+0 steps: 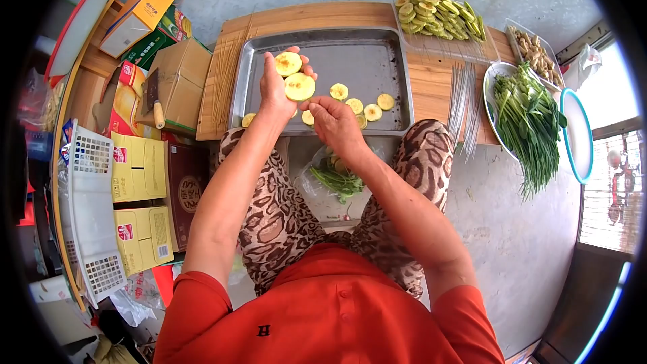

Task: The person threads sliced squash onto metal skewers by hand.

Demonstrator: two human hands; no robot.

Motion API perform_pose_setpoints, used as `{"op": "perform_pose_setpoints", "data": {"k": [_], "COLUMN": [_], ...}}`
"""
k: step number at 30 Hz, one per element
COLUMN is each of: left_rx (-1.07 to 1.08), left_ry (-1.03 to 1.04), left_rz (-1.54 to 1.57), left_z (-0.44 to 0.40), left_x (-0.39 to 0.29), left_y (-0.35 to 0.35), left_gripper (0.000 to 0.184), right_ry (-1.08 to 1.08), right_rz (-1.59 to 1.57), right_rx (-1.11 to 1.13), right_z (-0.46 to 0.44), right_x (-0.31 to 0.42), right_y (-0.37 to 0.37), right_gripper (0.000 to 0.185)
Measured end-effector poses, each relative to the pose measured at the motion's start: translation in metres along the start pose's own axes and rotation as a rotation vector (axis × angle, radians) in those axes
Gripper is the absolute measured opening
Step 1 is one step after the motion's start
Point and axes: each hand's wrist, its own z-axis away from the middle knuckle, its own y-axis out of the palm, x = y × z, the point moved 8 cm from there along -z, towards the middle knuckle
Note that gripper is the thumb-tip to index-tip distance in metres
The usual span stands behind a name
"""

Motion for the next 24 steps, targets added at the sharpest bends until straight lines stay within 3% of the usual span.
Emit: {"op": "perform_pose_setpoints", "data": {"k": [5,11,19,21,24], "left_rx": [-0.050,-0.177,0.012,0.033,-0.057], "left_ry": [0.020,0.019,-0.078,-0.066,-0.053], "left_rz": [0.053,0.133,0.069,0.105,0.073], "left_z": [-0.003,-0.011,-0.021,-0.027,-0.028], "left_x": [-0.017,-0.029,-0.012,-0.014,-0.019], "left_y": [-0.006,-0.029,-0.036,-0.047,-0.058], "left_gripper": [0.063,0.065,0.057,0.055,0.052], "right_ry": [0.075,-0.012,-0.168,-0.304,-0.390], "right_rz": [0.042,0.231,0.492,0.658,0.852], "right_rx": [0.006,-0.002,-0.075,-0.103,-0.194], "right_z": [0.008,0.019,0.024,0.031,0.033], "right_x": [0.003,0.006,0.014,0.029,0.034], "right_y": [0.002,-0.005,-0.021,-0.020,-0.022], "right_gripper": [0.020,0.016,0.015,0.016,0.014]}}
